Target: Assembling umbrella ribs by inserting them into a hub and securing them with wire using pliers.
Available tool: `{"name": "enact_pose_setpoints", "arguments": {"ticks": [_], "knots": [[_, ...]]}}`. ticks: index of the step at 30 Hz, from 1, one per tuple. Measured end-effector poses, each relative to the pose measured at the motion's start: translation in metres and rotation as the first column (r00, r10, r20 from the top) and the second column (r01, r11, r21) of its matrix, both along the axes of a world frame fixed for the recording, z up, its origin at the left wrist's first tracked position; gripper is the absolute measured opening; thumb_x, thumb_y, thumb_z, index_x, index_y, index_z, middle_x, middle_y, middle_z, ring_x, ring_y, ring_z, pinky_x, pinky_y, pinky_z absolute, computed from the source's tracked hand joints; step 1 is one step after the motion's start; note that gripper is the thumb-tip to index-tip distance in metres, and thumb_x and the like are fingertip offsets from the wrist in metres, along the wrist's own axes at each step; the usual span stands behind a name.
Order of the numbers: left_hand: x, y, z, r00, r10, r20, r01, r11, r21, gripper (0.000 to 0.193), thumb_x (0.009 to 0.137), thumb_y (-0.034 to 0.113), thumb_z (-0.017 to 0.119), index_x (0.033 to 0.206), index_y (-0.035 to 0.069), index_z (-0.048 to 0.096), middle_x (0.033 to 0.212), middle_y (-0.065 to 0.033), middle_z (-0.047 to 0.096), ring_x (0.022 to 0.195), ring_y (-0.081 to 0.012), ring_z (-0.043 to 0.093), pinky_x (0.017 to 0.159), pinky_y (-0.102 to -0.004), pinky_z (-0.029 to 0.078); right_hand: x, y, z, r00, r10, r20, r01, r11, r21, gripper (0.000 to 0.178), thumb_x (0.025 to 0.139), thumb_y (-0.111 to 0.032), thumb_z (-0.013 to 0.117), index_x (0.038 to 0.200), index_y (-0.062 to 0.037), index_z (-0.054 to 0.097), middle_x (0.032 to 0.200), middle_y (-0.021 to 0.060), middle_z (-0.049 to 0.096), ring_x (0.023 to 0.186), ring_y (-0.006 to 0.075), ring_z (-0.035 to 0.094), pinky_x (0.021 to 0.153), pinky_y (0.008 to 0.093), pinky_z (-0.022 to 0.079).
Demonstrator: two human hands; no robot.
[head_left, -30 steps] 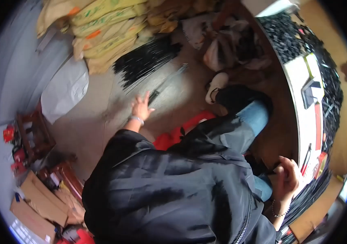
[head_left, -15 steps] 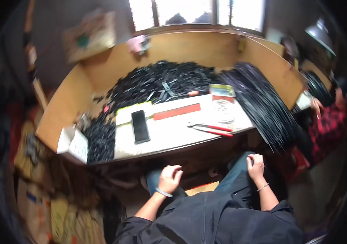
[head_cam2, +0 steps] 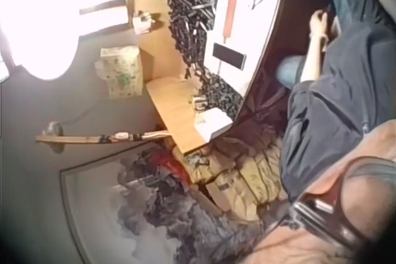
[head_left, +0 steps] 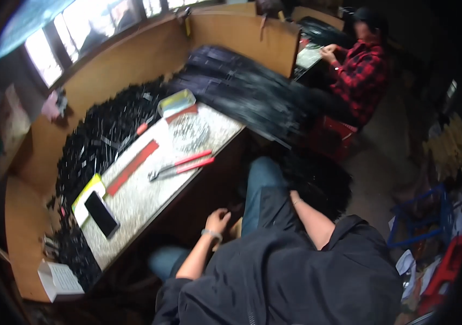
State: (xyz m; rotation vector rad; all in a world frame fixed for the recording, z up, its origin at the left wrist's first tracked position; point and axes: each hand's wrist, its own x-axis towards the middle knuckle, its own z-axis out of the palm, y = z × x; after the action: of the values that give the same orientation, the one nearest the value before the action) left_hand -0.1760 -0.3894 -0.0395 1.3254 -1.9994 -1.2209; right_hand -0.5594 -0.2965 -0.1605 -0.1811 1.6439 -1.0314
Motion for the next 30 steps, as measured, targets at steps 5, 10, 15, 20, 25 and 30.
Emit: {"name": "enact_pose_setpoints", "arguments": {"ticks": [5,10,15,20,25,30], "knots": [[-0.045,-0.019,-0.026,1.0,0.02,0.011,-0.02,0.998,0.058,0.042,0.083,0.036,0.061,0.11,0.003,0.062,0.105,-0.0194,0.064,0.099,-0.032,0.062,0.086,-0.0375,0.048,-0.062,0.007,0.021,0.973,0.228,-0.026,-0.216,0.951,0.223,0.026,0.084,-0.017,0.051,0.092,0.0029,0.065,0.087,0.0183,0.068,0.088,0.0261,0.064,0.076,0.0379,0.047],[-0.052,-0.043,-0.025,0.993,0.105,0.056,-0.109,0.992,0.06,0.054,0.087,0.037,0.052,0.125,-0.002,0.049,0.121,-0.0257,0.054,0.114,-0.0387,0.05,0.098,-0.0407,0.04,-0.126,0.006,0.041,0.911,0.413,-0.011,-0.382,0.852,0.359,0.026,0.084,-0.018,0.052,0.092,0.0028,0.065,0.087,0.0183,0.068,0.087,0.0263,0.064,0.076,0.0379,0.047],[-0.065,-0.05,-0.042,0.975,0.221,0.027,-0.216,0.908,0.359,0.058,0.089,0.042,0.05,0.125,-0.003,0.049,0.119,-0.028,0.054,0.114,-0.037,0.052,0.095,-0.0401,0.041,-0.149,0.011,0.05,0.872,0.488,-0.027,-0.439,0.807,0.395,0.026,0.084,-0.018,0.052,0.092,0.0027,0.065,0.087,0.0183,0.068,0.087,0.0265,0.064,0.076,0.038,0.047],[-0.058,-0.063,-0.078,0.925,0.33,-0.188,-0.204,0.849,0.488,0.053,0.09,0.043,0.053,0.125,0.002,0.052,0.106,-0.0137,0.063,0.089,-0.0242,0.058,0.069,-0.0352,0.049,-0.109,0.018,0.047,0.813,0.575,-0.097,-0.52,0.79,0.324,0.026,0.084,-0.018,0.052,0.093,0.0027,0.065,0.086,0.0182,0.068,0.087,0.0267,0.064,0.076,0.038,0.047],[-0.077,-0.045,-0.056,0.863,0.414,-0.29,-0.302,0.883,0.36,0.036,0.089,0.032,0.057,0.11,0.005,0.064,0.104,-0.011,0.066,0.094,-0.02,0.06,0.085,-0.033,0.045,-0.101,0.042,0.06,0.844,0.452,-0.29,-0.393,0.888,0.239,0.026,0.084,-0.019,0.052,0.093,0.0026,0.065,0.086,0.0182,0.068,0.086,0.027,0.064,0.076,0.0381,0.047],[-0.095,-0.038,0.001,0.987,0.103,-0.125,-0.039,0.899,0.436,0.04,0.082,0.025,0.062,0.113,0.001,0.061,0.109,-0.0189,0.064,0.103,-0.0283,0.06,0.088,-0.0351,0.045,-0.039,0.016,0.04,0.885,0.171,-0.434,-0.122,0.983,0.14,0.026,0.084,-0.019,0.053,0.093,0.0026,0.065,0.086,0.0182,0.068,0.086,0.0272,0.064,0.076,0.0381,0.047]]}}
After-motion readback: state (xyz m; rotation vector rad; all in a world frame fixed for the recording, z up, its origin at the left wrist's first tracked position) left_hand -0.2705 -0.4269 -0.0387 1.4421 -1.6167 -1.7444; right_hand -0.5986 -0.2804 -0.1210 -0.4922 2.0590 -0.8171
